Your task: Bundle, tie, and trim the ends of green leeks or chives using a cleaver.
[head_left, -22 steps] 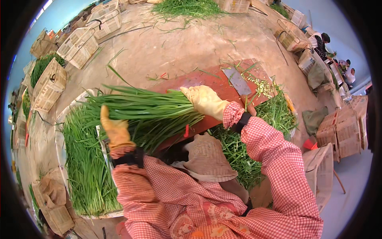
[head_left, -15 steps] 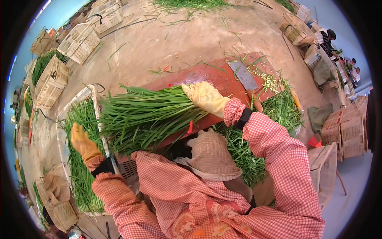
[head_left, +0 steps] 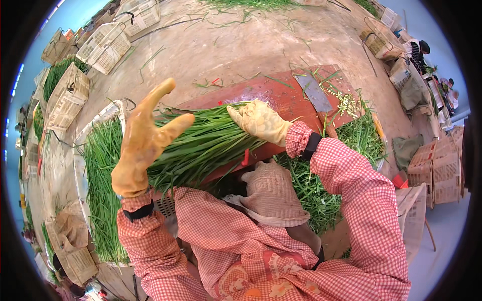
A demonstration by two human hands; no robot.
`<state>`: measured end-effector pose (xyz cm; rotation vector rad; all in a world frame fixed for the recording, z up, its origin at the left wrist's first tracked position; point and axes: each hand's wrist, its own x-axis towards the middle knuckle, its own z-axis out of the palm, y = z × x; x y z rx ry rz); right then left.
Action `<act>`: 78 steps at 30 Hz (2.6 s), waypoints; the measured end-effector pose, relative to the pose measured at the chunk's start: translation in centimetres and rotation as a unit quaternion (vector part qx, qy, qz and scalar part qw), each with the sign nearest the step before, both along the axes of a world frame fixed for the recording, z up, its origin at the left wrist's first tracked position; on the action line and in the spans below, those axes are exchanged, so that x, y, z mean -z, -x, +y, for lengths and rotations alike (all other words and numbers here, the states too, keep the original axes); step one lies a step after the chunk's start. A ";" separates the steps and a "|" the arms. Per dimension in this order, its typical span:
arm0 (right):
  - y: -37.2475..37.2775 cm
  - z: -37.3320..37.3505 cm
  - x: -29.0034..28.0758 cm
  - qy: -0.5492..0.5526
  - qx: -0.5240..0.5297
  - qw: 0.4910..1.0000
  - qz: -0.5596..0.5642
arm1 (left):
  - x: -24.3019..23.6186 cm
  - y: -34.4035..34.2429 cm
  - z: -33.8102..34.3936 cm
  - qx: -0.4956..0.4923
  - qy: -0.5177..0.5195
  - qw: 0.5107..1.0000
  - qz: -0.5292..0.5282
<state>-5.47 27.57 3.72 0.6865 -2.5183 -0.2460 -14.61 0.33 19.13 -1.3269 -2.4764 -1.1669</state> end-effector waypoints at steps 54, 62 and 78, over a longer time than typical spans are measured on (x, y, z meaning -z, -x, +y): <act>0.0 -0.3 0.8 -0.064 0.088 0.994 -0.019 | 11.9 -7.2 -0.6 -0.196 0.117 0.973 0.042; -0.1 -0.1 1.0 -0.053 0.089 0.994 -0.032 | 12.5 -7.6 0.1 -0.207 0.088 0.974 0.011; -0.4 -0.6 0.3 -0.057 0.088 0.994 -0.024 | 10.7 -7.7 1.9 -0.294 0.203 0.927 -0.116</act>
